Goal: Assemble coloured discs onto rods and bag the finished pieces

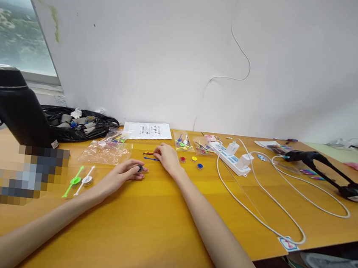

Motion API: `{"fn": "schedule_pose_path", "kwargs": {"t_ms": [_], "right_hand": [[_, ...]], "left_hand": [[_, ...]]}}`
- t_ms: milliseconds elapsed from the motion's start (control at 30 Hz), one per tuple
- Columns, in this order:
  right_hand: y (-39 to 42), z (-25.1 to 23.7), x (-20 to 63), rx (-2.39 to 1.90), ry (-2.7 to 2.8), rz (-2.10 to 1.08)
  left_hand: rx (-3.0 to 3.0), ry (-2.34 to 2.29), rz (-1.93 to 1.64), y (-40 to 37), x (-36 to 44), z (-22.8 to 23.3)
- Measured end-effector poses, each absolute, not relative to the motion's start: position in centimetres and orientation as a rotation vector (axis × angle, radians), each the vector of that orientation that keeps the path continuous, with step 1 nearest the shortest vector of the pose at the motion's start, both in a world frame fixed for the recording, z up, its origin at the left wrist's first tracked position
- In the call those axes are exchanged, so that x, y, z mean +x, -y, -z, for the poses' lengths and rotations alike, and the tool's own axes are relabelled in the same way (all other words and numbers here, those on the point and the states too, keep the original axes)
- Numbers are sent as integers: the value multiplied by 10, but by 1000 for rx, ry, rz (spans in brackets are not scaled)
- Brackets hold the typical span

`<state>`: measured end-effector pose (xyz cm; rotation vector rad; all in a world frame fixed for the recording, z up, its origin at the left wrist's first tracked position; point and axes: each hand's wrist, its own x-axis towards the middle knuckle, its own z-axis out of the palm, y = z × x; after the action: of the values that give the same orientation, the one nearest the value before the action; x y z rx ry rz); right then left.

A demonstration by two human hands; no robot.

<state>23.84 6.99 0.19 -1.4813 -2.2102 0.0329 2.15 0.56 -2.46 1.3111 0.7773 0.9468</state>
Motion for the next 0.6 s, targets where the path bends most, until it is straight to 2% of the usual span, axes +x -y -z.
{"fn": "schedule_pose_path", "kwargs": {"t_ms": [233,467,600], "right_hand": [[-72,-5,241,-1355,2199,-191],[-37,-8,233,-1103,1660,-1025],[-10,-6,217,-1026,1518,-1283]], "left_hand": [[1261,-754,-967,-7,22,25],[1125,-759,-995,-9,19,23],[1119,-751,-1013,-7,17,21]]}}
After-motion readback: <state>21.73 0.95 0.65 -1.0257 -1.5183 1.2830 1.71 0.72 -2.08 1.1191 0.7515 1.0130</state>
